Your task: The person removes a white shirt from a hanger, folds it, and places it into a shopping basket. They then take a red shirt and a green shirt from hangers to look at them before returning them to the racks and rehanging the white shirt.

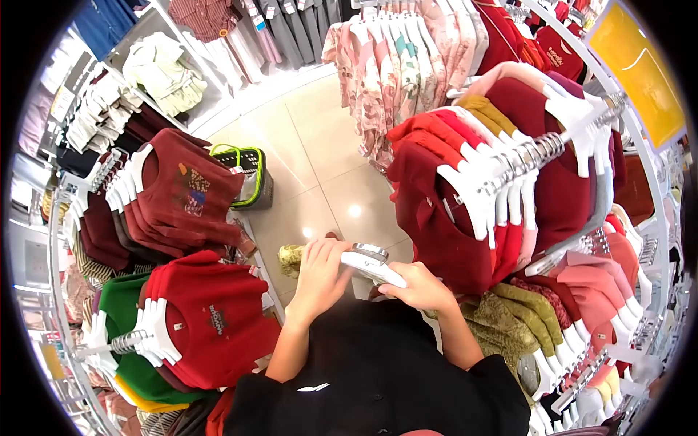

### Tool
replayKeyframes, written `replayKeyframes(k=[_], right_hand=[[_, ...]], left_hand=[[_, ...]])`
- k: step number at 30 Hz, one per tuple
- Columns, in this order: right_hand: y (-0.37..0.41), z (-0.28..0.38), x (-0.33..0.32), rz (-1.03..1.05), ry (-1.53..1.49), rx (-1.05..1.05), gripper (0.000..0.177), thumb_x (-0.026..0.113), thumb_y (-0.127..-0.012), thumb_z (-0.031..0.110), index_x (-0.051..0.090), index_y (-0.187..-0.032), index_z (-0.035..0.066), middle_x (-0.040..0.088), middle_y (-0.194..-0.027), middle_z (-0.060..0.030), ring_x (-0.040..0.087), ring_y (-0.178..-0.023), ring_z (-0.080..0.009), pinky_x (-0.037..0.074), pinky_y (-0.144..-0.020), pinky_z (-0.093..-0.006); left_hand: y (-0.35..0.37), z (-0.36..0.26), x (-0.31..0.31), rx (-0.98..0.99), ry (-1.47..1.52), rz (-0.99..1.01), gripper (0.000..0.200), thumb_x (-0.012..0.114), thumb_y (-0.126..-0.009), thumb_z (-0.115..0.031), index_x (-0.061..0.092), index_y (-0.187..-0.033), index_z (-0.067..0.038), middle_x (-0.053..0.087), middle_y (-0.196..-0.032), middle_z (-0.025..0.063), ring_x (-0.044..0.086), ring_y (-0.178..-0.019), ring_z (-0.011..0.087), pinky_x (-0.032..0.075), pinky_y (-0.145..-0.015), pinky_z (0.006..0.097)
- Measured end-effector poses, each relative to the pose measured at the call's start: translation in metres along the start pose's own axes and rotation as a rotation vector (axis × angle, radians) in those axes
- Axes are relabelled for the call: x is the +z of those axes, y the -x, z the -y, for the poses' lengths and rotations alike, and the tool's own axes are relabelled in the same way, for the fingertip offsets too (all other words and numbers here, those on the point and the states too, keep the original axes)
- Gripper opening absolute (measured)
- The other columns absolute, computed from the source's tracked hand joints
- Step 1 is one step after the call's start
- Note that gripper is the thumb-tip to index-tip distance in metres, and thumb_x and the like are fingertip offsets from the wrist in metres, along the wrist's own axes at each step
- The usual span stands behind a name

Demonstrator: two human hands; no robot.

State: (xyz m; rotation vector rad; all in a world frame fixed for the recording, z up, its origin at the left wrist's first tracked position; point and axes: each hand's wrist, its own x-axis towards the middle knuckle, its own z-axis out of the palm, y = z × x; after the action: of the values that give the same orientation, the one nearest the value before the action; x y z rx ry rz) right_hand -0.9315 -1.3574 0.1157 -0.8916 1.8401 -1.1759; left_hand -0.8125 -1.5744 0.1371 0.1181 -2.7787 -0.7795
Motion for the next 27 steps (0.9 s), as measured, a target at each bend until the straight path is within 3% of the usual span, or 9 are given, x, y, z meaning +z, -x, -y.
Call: replayKeyframes(k=[3,4,10,16,25,27], right_hand=[[-0.034,0.013,-0.007,-0.067,-0.017,0.030,0.028,0.077,-0.086,0.019,0.066,-0.101,-0.001,0.068,-0.075,-0.0170,0.066,-0.067,-0.0273,0.051,-0.064,-0.0381],[-0.047,0.019,-0.010,-0.096,-0.015,0.034,0.028,0.078,-0.085,0.018,0.066,-0.101,-0.001,0.067,-0.074,-0.0168,0.066,-0.066,-0.0258,0.050,-0.063,-0.0376],[-0.144,0.036,-0.019,-0.231,0.075,-0.015,0.030,0.080,-0.084,0.016,0.066,-0.103,-0.001,0.067,-0.076,-0.0170,0.066,-0.064,-0.0237,0.052,-0.064,-0.0352],[-0.242,0.075,-0.036,-0.242,0.100,-0.001,0.029,0.079,-0.084,0.015,0.066,-0.105,-0.001,0.069,-0.083,-0.0178,0.069,-0.071,-0.0258,0.053,-0.067,-0.0347],[-0.325,0.116,-0.044,-0.306,0.087,0.035,0.029,0.078,-0.085,0.015,0.066,-0.106,0.000,0.069,-0.084,-0.0179,0.069,-0.073,-0.0269,0.053,-0.070,-0.0348],[-0.334,0.117,-0.050,-0.330,0.068,0.036,0.030,0.078,-0.085,0.015,0.066,-0.107,0.000,0.069,-0.084,-0.0175,0.068,-0.073,-0.0258,0.053,-0.070,-0.0348]], left_hand=[[-0.032,0.031,0.001,0.031,0.032,-0.017,0.046,0.076,-0.079,-0.009,0.056,-0.120,-0.001,0.061,-0.118,0.0182,0.055,-0.117,0.0393,0.039,-0.106,0.0503],[-0.042,0.042,-0.001,0.014,0.058,0.001,0.050,0.076,-0.081,-0.011,0.055,-0.125,-0.001,0.059,-0.125,0.0187,0.052,-0.126,0.0406,0.036,-0.112,0.0518],[-0.113,0.124,-0.028,0.060,0.079,0.035,0.064,0.076,-0.084,-0.014,0.047,-0.139,0.000,0.049,-0.141,0.0205,0.042,-0.138,0.0438,0.029,-0.119,0.0533],[-0.182,0.195,-0.065,0.088,0.070,0.010,0.066,0.076,-0.083,-0.014,0.046,-0.140,0.001,0.049,-0.141,0.0206,0.042,-0.138,0.0435,0.029,-0.119,0.0533],[-0.267,0.260,-0.102,0.192,0.150,-0.072,0.046,0.076,-0.073,-0.006,0.061,-0.116,-0.005,0.063,-0.111,0.0131,0.056,-0.111,0.0358,0.039,-0.103,0.0491],[-0.283,0.263,-0.099,0.201,0.158,-0.103,0.042,0.075,-0.074,-0.007,0.061,-0.114,-0.007,0.063,-0.108,0.0109,0.057,-0.111,0.0334,0.037,-0.106,0.0503]])
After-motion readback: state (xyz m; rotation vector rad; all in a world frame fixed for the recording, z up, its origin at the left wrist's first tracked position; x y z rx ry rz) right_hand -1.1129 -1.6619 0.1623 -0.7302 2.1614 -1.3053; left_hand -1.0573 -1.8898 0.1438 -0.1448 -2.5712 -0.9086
